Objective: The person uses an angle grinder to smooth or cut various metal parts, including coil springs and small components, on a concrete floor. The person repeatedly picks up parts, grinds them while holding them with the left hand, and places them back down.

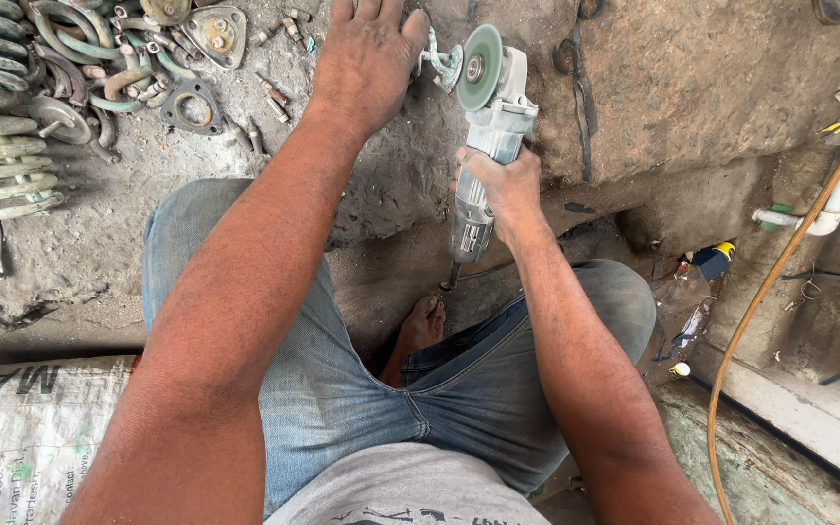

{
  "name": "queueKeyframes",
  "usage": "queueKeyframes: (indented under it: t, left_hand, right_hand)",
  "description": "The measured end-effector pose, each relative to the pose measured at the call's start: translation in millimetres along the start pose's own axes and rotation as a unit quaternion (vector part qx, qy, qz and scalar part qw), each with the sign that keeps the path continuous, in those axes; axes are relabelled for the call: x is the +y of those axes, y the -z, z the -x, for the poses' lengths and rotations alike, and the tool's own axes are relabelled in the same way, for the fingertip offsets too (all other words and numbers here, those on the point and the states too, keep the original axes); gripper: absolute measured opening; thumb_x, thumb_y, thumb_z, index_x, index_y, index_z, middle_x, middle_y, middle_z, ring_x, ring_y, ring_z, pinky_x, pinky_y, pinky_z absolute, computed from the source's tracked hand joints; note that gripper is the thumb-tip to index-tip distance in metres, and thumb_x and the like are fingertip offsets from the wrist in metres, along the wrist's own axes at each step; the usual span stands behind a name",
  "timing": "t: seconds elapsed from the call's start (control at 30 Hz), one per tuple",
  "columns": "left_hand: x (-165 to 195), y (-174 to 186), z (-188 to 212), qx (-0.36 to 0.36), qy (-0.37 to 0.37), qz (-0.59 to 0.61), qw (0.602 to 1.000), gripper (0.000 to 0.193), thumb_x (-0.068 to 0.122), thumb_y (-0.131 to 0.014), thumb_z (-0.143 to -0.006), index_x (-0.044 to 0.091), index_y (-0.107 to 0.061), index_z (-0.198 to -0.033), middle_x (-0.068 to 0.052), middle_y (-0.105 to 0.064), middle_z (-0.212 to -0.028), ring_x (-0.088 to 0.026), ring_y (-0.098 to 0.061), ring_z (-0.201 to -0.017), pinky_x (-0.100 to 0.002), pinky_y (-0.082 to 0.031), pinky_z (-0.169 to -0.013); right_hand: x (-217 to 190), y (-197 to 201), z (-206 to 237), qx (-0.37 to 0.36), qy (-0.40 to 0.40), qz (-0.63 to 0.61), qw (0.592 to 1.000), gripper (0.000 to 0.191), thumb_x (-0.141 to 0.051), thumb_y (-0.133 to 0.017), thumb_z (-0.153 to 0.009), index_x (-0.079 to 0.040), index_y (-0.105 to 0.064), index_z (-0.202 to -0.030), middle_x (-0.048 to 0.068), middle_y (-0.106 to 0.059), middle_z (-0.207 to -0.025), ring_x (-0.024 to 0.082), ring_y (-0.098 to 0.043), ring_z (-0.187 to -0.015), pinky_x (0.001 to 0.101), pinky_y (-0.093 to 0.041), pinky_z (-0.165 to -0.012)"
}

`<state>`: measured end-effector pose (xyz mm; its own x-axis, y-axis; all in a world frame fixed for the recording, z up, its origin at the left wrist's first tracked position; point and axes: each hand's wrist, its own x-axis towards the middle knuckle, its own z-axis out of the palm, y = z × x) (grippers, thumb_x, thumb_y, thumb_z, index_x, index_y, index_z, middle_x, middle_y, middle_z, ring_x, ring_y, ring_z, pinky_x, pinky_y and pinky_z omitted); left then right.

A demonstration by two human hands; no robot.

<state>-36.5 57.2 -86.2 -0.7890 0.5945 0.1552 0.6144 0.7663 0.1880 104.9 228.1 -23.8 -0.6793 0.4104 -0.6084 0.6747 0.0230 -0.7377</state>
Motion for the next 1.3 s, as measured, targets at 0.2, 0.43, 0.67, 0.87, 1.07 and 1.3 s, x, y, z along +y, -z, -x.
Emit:
queueKeyframes:
  t: [0.2,0.43,0.67,0.87,1.07,1.3]
  left_hand:
    - [-2.0,-4.6,0.4,0.011,0.0,0.007,1.0,0.034,0.008,-0.066,-0.094,0.014,-0.067,-0.128,-0.01,-0.065,-0.127,-0.025,-0.052,-0.13,-0.049,-0.032,-0.111]
    - [-2.0,-4.5,0.5,0.003,0.006,0.042,0.999,0.037,0.007,-0.068,-0.092,0.012,-0.067,-0.129,-0.012,-0.066,-0.125,-0.026,-0.052,-0.129,-0.05,-0.032,-0.111]
    - [-4.7,-5.5,-3.3,-0.013,0.011,0.087,0.996,0.033,0.003,-0.071,-0.091,0.007,-0.066,-0.124,-0.014,-0.068,-0.122,-0.029,-0.058,-0.124,-0.052,-0.037,-0.105]
    - [-6.2,-5.5,-2.7,0.018,0.01,0.095,0.995,0.037,0.005,-0.074,-0.084,0.008,-0.066,-0.119,-0.014,-0.07,-0.117,-0.029,-0.062,-0.12,-0.051,-0.039,-0.103]
    - [-3.6,-4.4,-6.7,-0.029,0.029,0.072,0.997,0.048,0.01,-0.079,-0.081,0.009,-0.065,-0.126,-0.012,-0.072,-0.116,-0.026,-0.062,-0.12,-0.052,-0.038,-0.106]
    - [-11.6,-1.4,-13.5,-0.04,0.015,0.103,0.994,0.051,0.019,-0.084,-0.08,0.007,-0.066,-0.126,-0.015,-0.072,-0.114,-0.029,-0.063,-0.117,-0.051,-0.042,-0.1]
  right_hand:
    - [2.7,-2.8,4.6,-0.004,-0.013,-0.003,1.0,0.036,-0.018,-0.076,-0.082,0.001,-0.063,-0.11,0.011,-0.07,-0.085,0.016,-0.075,-0.072,0.0341,-0.07,-0.069]
    - [2.1,-6.3,8.6,-0.006,-0.012,-0.016,1.0,0.034,-0.018,-0.076,-0.082,0.002,-0.065,-0.108,0.01,-0.071,-0.083,0.016,-0.074,-0.07,0.0336,-0.068,-0.067]
    - [1.8,-6.3,9.3,-0.004,-0.007,-0.028,1.0,0.033,-0.016,-0.076,-0.082,0.002,-0.065,-0.107,0.01,-0.07,-0.083,0.016,-0.074,-0.07,0.0338,-0.068,-0.067]
    - [3.2,-7.1,11.2,-0.002,-0.01,-0.03,0.999,0.032,-0.016,-0.076,-0.082,0.002,-0.065,-0.107,0.011,-0.07,-0.083,0.016,-0.074,-0.07,0.0339,-0.068,-0.067]
    - [3.9,-7.2,9.4,0.001,-0.008,-0.013,1.0,0.034,-0.016,-0.075,-0.082,0.002,-0.063,-0.108,0.011,-0.069,-0.084,0.016,-0.075,-0.071,0.0342,-0.07,-0.067]
    - [4.1,-9.4,7.2,-0.004,-0.006,-0.016,1.0,0.032,-0.014,-0.075,-0.083,0.003,-0.063,-0.108,0.011,-0.07,-0.083,0.017,-0.074,-0.07,0.0346,-0.069,-0.066]
